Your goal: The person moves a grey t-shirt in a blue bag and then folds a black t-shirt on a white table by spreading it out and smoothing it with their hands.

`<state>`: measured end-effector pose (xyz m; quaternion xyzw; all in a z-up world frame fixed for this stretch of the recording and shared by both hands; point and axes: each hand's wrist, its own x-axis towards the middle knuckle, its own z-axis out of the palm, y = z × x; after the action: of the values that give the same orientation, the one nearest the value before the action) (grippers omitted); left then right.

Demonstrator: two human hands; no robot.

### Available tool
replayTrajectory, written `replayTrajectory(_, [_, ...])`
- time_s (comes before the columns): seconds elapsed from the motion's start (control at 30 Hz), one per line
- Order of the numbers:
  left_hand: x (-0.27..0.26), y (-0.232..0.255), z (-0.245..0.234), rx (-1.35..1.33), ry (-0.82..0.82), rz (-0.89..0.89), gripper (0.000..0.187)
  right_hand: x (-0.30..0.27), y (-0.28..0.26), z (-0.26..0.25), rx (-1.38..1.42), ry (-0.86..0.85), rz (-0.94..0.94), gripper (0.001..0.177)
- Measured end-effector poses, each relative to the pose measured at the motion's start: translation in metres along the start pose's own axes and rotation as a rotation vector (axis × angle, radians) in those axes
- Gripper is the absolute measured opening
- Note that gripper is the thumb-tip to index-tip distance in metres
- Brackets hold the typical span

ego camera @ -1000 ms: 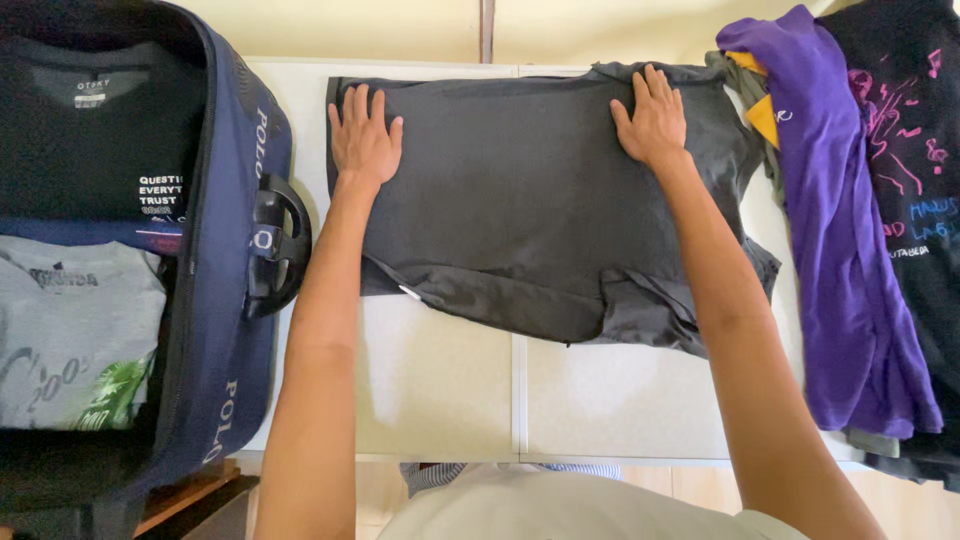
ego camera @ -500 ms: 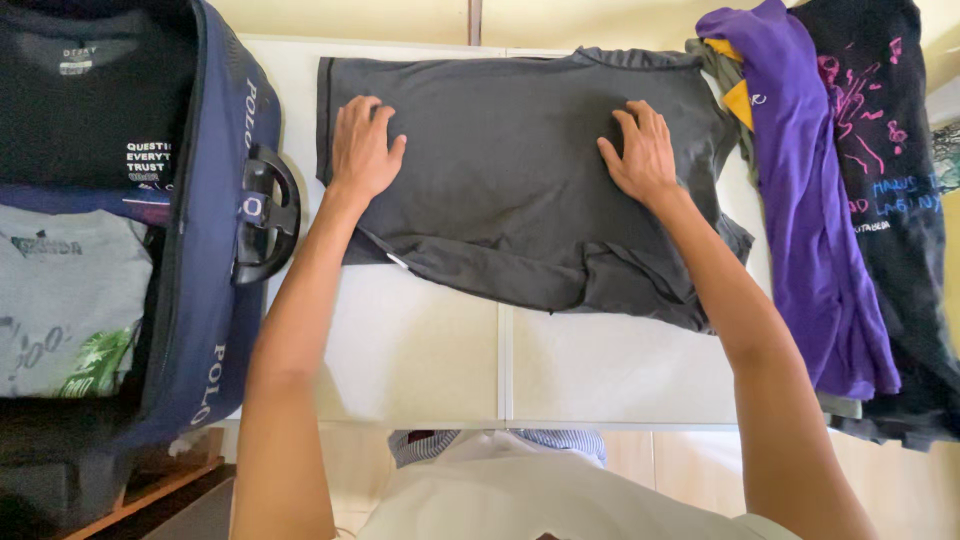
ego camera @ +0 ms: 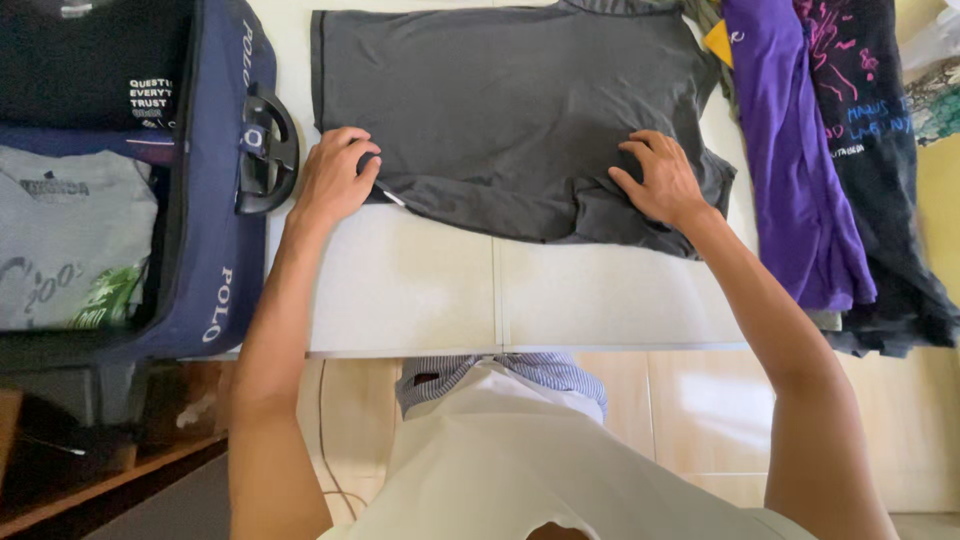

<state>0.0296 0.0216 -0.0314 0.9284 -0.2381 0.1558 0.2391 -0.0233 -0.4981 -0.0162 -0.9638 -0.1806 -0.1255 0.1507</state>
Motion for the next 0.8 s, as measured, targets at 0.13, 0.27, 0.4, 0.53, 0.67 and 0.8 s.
replayTrajectory(0.13, [-0.025, 0.015, -0.020, 0.048, -0.043, -0.008, 0.023, -0.029, -0.011, -0.014, 0.039, -0.030, 0.009, 0.039])
replayTrajectory(0.27, [-0.050, 0.024, -0.027, 0.064, 0.009, 0.044, 0.027, -0.054, -0.018, -0.022, 0.015, -0.033, -0.010, 0.042])
replayTrajectory(0.4, [-0.075, 0.032, -0.027, 0.072, 0.139, 0.078, 0.015, -0.071, -0.015, -0.015, 0.031, 0.024, -0.017, 0.039])
replayTrajectory(0.53, [-0.103, 0.048, -0.035, 0.088, 0.243, 0.122, 0.011, -0.077, -0.009, -0.008, 0.033, 0.066, 0.002, 0.036])
replayTrajectory(0.67, [-0.129, 0.062, -0.046, 0.140, 0.206, 0.103, 0.009, -0.080, -0.013, -0.001, 0.008, 0.106, 0.032, 0.037])
replayTrajectory(0.8, [-0.136, 0.074, -0.055, 0.218, 0.194, 0.098, 0.003, -0.081, -0.015, 0.000, 0.048, 0.135, 0.075, 0.048])
